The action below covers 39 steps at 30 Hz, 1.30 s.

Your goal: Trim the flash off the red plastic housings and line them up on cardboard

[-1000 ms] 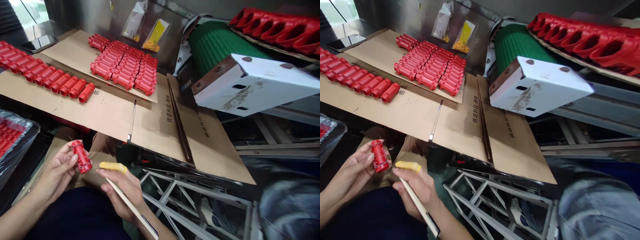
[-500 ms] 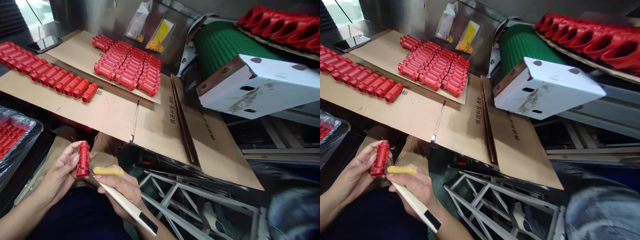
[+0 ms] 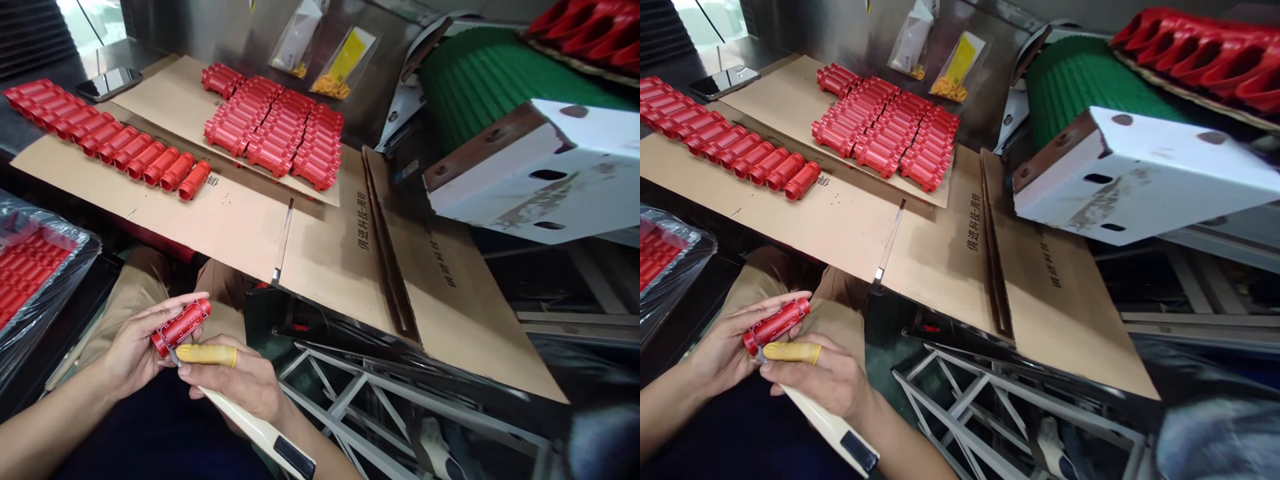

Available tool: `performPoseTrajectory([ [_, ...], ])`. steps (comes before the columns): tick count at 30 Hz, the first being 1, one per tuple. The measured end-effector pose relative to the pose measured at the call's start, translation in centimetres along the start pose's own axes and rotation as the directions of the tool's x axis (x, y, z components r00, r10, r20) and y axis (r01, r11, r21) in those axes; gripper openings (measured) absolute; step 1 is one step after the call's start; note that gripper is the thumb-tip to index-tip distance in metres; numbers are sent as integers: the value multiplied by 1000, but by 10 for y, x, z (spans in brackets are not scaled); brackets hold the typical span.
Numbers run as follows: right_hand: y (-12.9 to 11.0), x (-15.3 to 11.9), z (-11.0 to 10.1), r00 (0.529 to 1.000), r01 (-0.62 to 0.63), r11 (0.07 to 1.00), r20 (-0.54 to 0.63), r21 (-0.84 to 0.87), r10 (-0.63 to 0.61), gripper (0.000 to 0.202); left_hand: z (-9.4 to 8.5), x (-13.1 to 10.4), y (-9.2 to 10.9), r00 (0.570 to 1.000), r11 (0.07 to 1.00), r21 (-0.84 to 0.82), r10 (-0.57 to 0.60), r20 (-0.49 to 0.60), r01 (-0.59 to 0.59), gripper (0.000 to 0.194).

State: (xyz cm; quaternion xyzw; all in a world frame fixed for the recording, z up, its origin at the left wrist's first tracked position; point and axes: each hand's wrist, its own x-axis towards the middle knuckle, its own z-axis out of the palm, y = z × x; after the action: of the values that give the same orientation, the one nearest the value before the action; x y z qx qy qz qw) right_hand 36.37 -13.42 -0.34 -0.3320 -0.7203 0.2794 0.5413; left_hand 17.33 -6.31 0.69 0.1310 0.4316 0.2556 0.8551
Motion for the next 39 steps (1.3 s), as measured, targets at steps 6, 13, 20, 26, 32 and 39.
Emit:
performPoseTrajectory([
  [6, -3, 2, -3, 999, -28, 1000, 28, -9, 28, 43, 2, 2, -1, 1000, 1000, 1, 16, -8, -15, 47],
  [13, -4, 2, -3, 1000, -25, 1000, 18, -2, 25, 40, 5, 1, 0, 1000, 1000, -14, 4, -1, -4, 47],
  [20, -2, 1, -2, 1000, -18, 1000, 16, -4, 18, 31, 4, 0, 0, 1000, 1000, -1, 5, 7, -5, 45],
  [26, -5, 9, -7, 995, -60, 998, 81, -9, 61, 16, 7, 1, -1, 1000, 999, 48, 12, 15, -12, 45],
  [32, -25, 16, -12, 941, -238, 971, 250, 14, 227, 29, 4, 3, -2, 999, 1000, 21, 19, 30, -20, 44],
  [39, -23, -3, -11, 973, -193, 980, -121, 41, 196, 29, 4, -2, -3, 888, 882, 129, 459, -17, -453, 41],
])
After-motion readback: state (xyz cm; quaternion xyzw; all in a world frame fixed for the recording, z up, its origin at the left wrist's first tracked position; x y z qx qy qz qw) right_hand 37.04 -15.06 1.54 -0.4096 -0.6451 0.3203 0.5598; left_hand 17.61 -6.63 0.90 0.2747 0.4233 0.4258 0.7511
